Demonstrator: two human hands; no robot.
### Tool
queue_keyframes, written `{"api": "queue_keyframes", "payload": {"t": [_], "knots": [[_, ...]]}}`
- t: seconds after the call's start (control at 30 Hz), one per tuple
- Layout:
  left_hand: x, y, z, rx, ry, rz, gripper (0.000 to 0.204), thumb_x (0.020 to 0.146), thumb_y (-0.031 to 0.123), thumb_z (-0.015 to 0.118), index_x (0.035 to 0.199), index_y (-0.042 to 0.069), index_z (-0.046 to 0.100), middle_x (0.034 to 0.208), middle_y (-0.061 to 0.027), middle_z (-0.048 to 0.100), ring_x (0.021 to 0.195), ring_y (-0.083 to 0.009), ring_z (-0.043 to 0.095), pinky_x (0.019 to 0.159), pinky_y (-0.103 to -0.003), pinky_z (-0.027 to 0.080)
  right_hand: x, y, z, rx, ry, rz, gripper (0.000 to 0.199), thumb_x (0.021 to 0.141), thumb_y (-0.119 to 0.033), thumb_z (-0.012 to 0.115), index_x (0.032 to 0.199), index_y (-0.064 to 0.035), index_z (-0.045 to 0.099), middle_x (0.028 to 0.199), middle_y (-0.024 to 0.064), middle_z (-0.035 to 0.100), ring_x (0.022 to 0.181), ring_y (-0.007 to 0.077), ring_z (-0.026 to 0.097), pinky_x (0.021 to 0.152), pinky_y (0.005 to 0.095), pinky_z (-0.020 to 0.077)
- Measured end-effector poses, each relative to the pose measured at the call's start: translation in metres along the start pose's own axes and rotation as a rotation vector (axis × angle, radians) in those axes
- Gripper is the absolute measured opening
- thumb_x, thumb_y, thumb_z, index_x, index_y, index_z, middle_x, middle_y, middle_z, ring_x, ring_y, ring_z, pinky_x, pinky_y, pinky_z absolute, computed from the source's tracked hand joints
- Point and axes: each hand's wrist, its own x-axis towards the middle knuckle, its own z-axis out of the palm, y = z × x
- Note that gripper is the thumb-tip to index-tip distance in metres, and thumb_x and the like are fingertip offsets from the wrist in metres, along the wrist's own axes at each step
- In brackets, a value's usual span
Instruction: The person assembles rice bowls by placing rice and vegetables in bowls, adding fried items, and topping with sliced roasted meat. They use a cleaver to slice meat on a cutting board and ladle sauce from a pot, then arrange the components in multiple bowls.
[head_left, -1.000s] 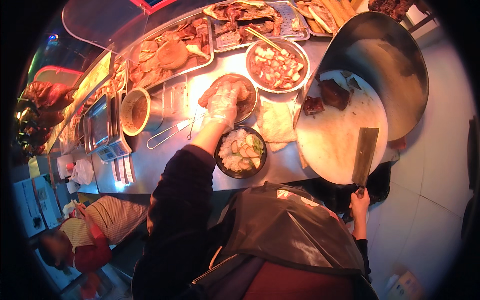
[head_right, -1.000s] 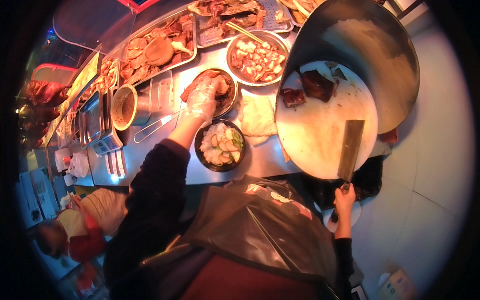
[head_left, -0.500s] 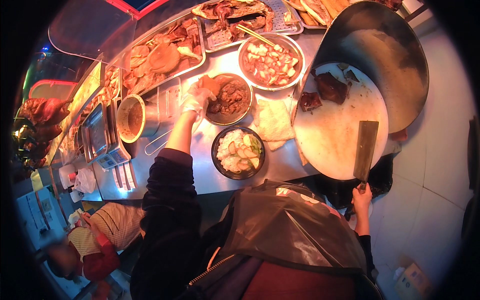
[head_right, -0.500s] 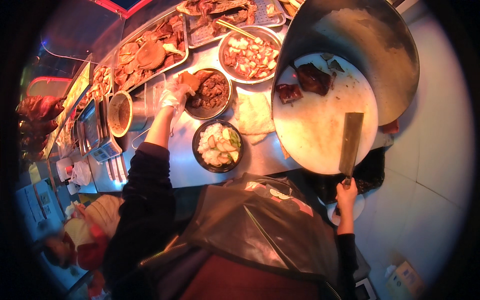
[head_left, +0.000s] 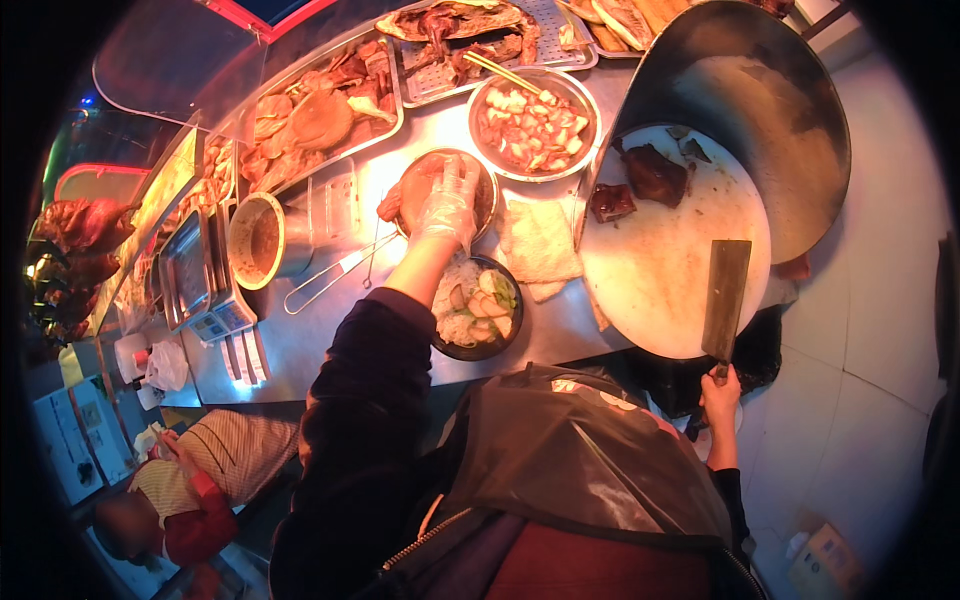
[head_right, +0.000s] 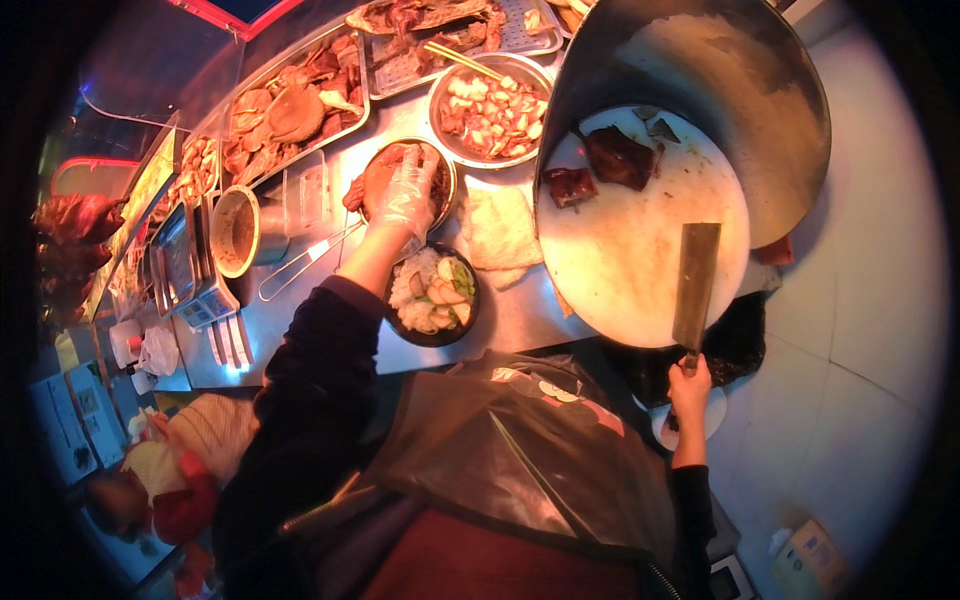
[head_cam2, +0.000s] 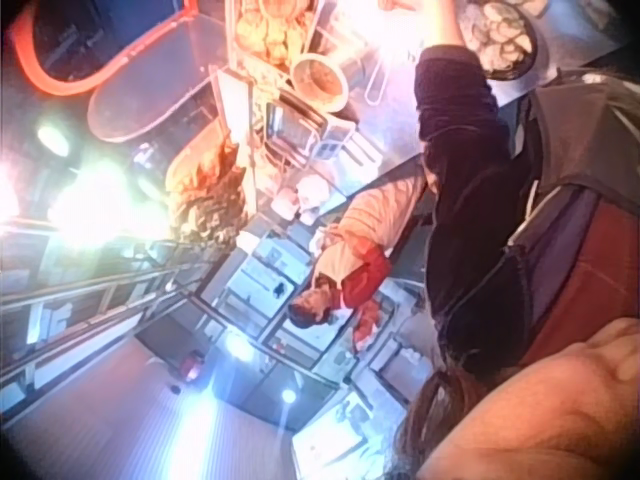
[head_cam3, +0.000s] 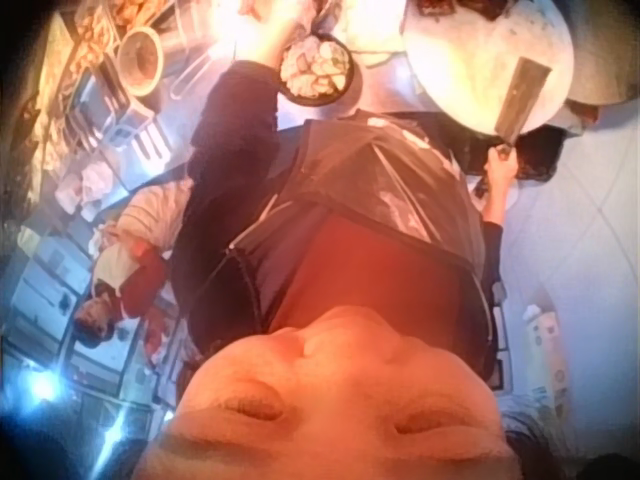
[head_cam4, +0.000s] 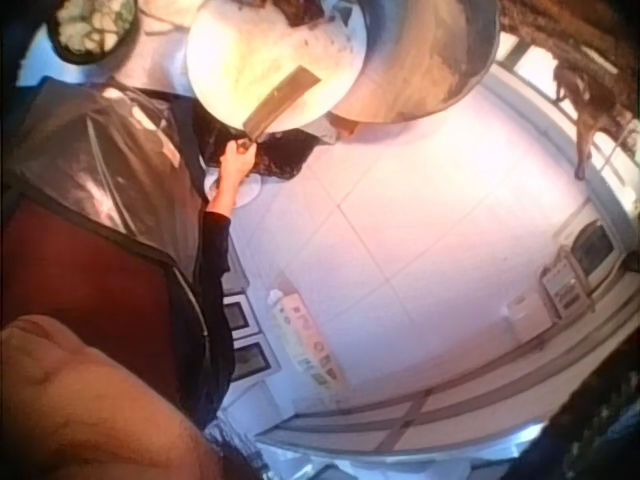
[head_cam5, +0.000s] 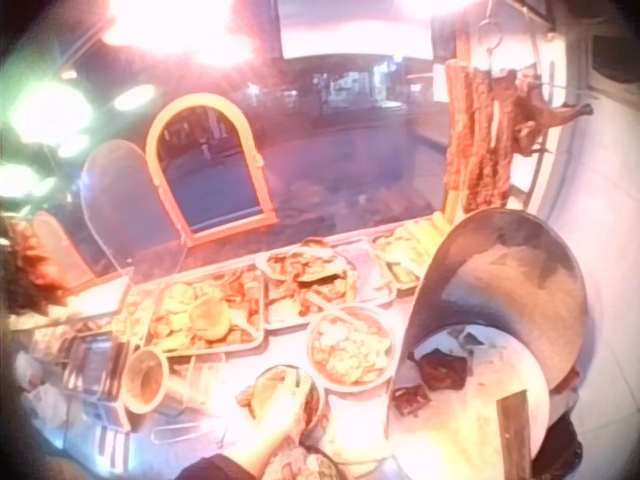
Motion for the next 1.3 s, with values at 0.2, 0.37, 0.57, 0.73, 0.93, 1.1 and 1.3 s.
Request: {"api": "queue_keyframes", "payload": {"t": [0.2,0.37,0.57,0.73,0.93,1.1,1.3], "knots": [[0.020,0.002,0.006,-0.032,-0.165,-0.199,0.074,0.072,0.002,0.061,0.138,0.019,0.031,0.144,-0.0152,0.027,0.126,-0.0367,0.041,0.100,-0.045,0.042,0.002,-0.008,0.004,-0.026,0.026,-0.010,0.011,0.078,-0.006,0.060,0.083,-0.0050,0.050,0.060,0.0041,0.052,0.041,0.0129,0.048,0.039,0.0278,0.0380],[0.042,-0.008,0.018,-0.074,-0.129,-0.216,0.059,0.075,0.003,0.061,0.130,0.017,0.044,0.135,-0.0158,0.041,0.126,-0.0336,0.042,0.103,-0.042,0.039,0.009,-0.010,0.007,-0.065,0.061,-0.060,0.011,0.078,-0.007,0.061,0.082,-0.0050,0.050,0.058,0.0039,0.051,0.041,0.0128,0.048,0.039,0.0277,0.0383],[0.064,-0.031,0.014,-0.678,-0.261,-0.315,0.041,0.075,-0.001,0.062,0.115,0.009,0.059,0.099,-0.0126,0.065,0.095,-0.0271,0.062,0.080,-0.034,0.048,0.014,-0.005,0.001,-0.078,0.079,-0.061,0.013,0.078,-0.008,0.061,0.085,-0.0016,0.052,0.057,0.0041,0.051,0.040,0.0126,0.048,0.040,0.0278,0.0384],[0.068,-0.050,0.001,-0.956,-0.418,-0.510,0.045,0.077,-0.005,0.058,0.120,0.010,0.056,0.087,-0.0093,0.064,0.063,-0.0179,0.062,0.050,-0.030,0.051,0.018,-0.003,-0.006,-0.105,0.071,-0.062,0.015,0.076,-0.011,0.063,0.087,-0.0038,0.055,0.064,0.0077,0.059,0.050,0.0180,0.058,0.047,0.0313,0.0444],[0.042,-0.042,-0.013,-1.013,-0.307,-0.402,0.051,0.075,-0.008,0.057,0.123,0.011,0.054,0.084,-0.0111,0.063,0.057,-0.0207,0.061,0.045,-0.034,0.051,0.020,-0.001,-0.010,-0.069,0.037,-0.022,0.017,0.077,-0.011,0.063,0.090,-0.0035,0.056,0.065,0.0084,0.060,0.050,0.0180,0.057,0.047,0.0308,0.0447],[0.036,0.000,0.004,-0.752,-0.222,-0.367,0.069,0.066,-0.003,0.063,0.131,0.005,0.041,0.086,-0.0145,0.061,0.071,-0.0264,0.060,0.063,-0.035,0.048,0.019,0.000,-0.010,-0.064,0.032,0.023,0.018,0.076,-0.011,0.064,0.090,-0.0025,0.056,0.065,0.0080,0.060,0.049,0.0175,0.057,0.047,0.0305,0.0446],[0.046,0.009,0.041,-0.233,0.188,-0.073,0.023,0.071,0.008,0.060,0.094,0.004,0.061,0.096,-0.0236,0.060,0.095,-0.0421,0.056,0.083,-0.043,0.046,0.019,-0.007,-0.008,-0.053,0.023,0.005,0.017,0.077,-0.012,0.064,0.088,-0.0032,0.055,0.065,0.0080,0.061,0.050,0.0171,0.057,0.046,0.0304,0.0442]]}}
